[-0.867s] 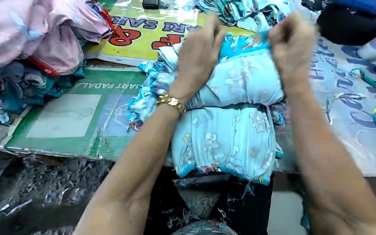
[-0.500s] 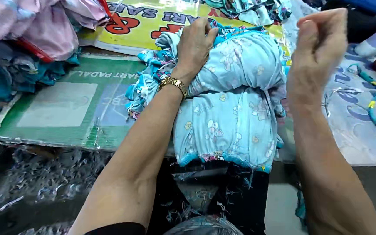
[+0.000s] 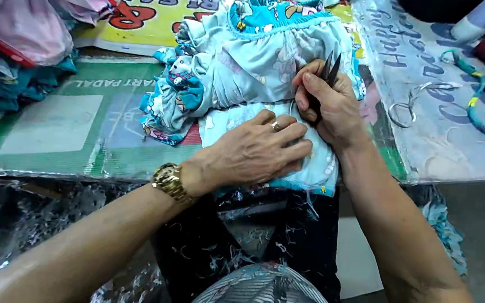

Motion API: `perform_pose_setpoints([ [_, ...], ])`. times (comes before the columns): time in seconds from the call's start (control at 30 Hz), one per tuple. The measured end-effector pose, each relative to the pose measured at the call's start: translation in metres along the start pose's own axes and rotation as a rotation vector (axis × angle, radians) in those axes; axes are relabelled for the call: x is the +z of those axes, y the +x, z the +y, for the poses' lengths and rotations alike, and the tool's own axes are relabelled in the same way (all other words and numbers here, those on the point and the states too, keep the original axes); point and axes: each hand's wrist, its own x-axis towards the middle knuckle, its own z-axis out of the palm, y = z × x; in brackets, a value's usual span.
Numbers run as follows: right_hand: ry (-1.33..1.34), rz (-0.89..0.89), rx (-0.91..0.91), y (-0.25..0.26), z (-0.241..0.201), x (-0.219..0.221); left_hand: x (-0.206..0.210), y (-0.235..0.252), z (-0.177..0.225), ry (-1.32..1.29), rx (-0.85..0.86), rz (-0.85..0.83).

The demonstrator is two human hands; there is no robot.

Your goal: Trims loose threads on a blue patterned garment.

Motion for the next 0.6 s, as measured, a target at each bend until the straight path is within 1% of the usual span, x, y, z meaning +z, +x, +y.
perform_pose_setpoints([
  [0.07, -0.014, 0.016, -0.011, -0.003, 0.001, -0.001, 0.002, -0.011, 0.007, 0.046, -0.041, -0.084],
  [0.13, -0.032, 0.022, -0.029, -0.003, 0.001, 0.000, 0.005, -0.021, 0.018, 0.064, -0.050, -0.120],
  [0.27, -0.085, 0.033, -0.052, -0.005, 0.001, 0.003, 0.023, -0.045, 0.050, 0.159, 0.010, -0.133],
  [0.33, -0.129, 0.044, -0.088, -0.007, 0.000, 0.004, 0.030, -0.057, 0.067, 0.128, 0.058, -0.102],
  [0.4, -0.188, 0.085, -0.164, -0.013, -0.005, 0.005, 0.031, -0.065, 0.087, 0.005, 0.088, 0.006],
  [0.47, -0.180, 0.153, -0.235, -0.026, -0.019, 0.007, 0.026, -0.067, 0.106, -0.044, 0.043, 0.168],
  [0.53, -0.061, 0.212, -0.242, -0.054, -0.032, 0.010, 0.023, -0.062, 0.120, -0.078, -0.108, 0.370],
  [0.6, 0.032, 0.198, -0.185, -0.088, -0.037, 0.010, 0.025, -0.047, 0.125, -0.069, -0.297, 0.532],
])
